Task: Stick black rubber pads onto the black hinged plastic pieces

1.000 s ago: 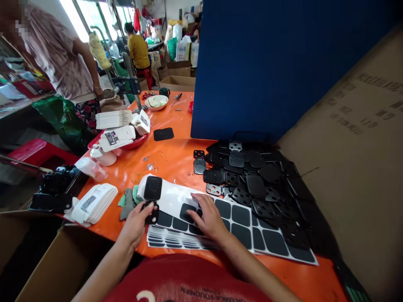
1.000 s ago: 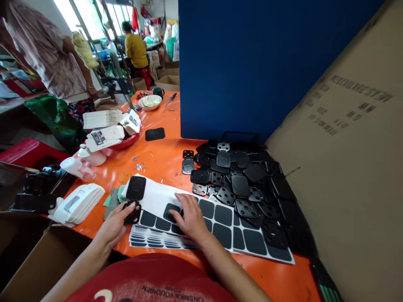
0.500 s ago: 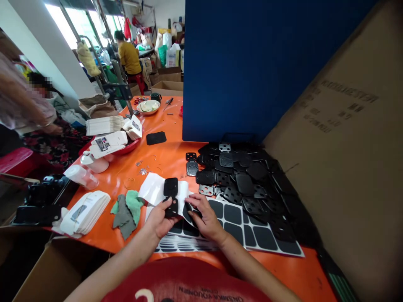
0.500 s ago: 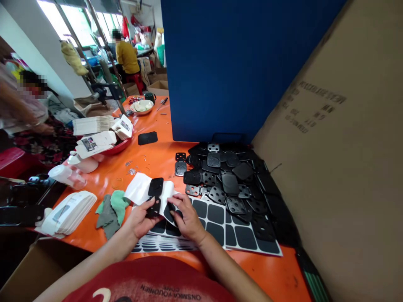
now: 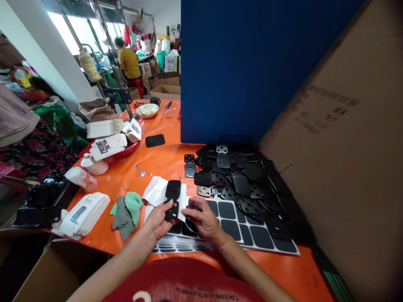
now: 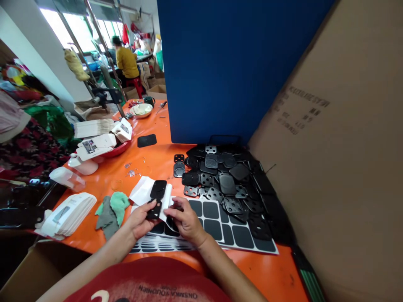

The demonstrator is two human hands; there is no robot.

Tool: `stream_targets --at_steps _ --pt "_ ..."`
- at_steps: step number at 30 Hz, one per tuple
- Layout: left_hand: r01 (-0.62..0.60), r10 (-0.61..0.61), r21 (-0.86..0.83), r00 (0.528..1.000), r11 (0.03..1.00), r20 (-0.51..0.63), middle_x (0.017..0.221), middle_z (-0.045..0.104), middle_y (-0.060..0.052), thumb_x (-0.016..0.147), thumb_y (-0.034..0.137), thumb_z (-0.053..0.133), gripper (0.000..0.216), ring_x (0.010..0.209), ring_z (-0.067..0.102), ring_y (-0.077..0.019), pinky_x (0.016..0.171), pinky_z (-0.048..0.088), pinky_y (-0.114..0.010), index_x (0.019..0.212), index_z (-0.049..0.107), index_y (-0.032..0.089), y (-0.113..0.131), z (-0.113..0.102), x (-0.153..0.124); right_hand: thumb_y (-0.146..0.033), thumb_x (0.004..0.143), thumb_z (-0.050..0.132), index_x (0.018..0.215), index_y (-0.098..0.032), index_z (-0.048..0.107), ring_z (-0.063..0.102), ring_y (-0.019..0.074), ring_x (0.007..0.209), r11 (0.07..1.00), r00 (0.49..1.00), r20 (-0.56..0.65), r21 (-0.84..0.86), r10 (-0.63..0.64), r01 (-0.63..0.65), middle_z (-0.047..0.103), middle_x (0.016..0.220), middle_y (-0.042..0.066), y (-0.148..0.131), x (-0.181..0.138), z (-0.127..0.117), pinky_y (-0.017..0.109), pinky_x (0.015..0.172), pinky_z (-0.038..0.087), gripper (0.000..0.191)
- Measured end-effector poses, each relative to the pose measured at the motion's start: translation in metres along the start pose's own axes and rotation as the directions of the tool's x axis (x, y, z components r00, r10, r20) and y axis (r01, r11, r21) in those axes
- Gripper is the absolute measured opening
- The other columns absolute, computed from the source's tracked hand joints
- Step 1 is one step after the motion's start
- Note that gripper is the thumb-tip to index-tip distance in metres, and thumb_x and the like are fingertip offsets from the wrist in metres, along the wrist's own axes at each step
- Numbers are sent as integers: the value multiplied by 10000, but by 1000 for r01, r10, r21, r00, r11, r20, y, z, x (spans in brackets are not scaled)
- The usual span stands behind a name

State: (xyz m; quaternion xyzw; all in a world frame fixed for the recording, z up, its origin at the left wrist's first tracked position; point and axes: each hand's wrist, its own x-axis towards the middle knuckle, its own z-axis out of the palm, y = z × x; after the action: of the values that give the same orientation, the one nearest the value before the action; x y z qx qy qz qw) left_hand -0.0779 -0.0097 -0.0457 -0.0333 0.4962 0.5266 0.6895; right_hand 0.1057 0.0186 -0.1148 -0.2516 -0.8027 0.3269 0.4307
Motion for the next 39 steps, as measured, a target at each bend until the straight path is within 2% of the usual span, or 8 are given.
stream_targets --at_steps 8,13,20,23,27,33,35,39 --pt "-69 71 25 994 997 -80 744 654 -33 863 112 599 30 690 652 -151 756 575 -356 839 584 121 4 -17 2 -91 905 531 1205 -290 650 597 200 1025 979 996 -32 -189 -83 75 570 1214 99 -11 -1 -21 340 828 543 380" --pt "-38 48 249 998 968 -34 751 647 -16 863 178 603 72 641 656 -155 694 578 -379 895 541 160 6 -23 -3 -84 894 534 1168 -271 667 603 198 915 975 983 -30 -143 -179 173 671 1027 77 -20 11 -26 350 782 528 358" --pt "-147 -43 781 975 607 217 806 707 -76 800 512 671 373 653 679 -172 569 489 -241 867 568 160 41 -36 -48 -73 906 510 1181 -306 658 628 170 855 996 974 -223 -67 40 -56 662 957 41 -25 14 -49 302 748 510 389" --pt "-254 -11 654 928 712 373 830 730 -90 820 491 664 348 738 701 -195 690 530 -290 878 595 155 50 -21 -72 -59 911 489 1177 -281 658 591 160 801 991 990 -138 -132 -32 14 638 901 44 -36 12 -49 289 695 482 386" --pt "-388 255 326 888 862 383 871 740 -106 812 437 698 339 817 713 -224 804 542 -349 946 600 141 39 14 -73 -128 902 563 1132 -200 673 513 176 733 922 955 144 -256 -261 290 631 822 65 -64 14 -33 316 631 416 265" --pt "-181 84 327 953 928 290 813 720 -107 775 373 737 308 774 706 -223 713 544 -319 892 558 151 1 18 -11 -159 900 567 1112 -219 684 499 177 670 848 896 303 -326 -326 419 660 765 54 -87 16 -36 322 594 393 250" --pt "-185 113 329 967 926 227 798 715 -103 766 354 745 310 737 695 -202 695 538 -303 903 554 152 -5 8 4 -130 898 531 1205 -249 650 522 185 681 877 922 270 -319 -278 358 670 797 59 -89 13 -49 330 595 409 350" --pt "-218 167 330 970 919 176 822 712 -104 744 344 764 336 745 686 -200 729 538 -326 933 565 150 -8 1 5 -86 867 533 1282 -329 614 564 193 703 972 993 2 -205 -115 112 669 837 58 -94 4 -69 338 603 449 487"
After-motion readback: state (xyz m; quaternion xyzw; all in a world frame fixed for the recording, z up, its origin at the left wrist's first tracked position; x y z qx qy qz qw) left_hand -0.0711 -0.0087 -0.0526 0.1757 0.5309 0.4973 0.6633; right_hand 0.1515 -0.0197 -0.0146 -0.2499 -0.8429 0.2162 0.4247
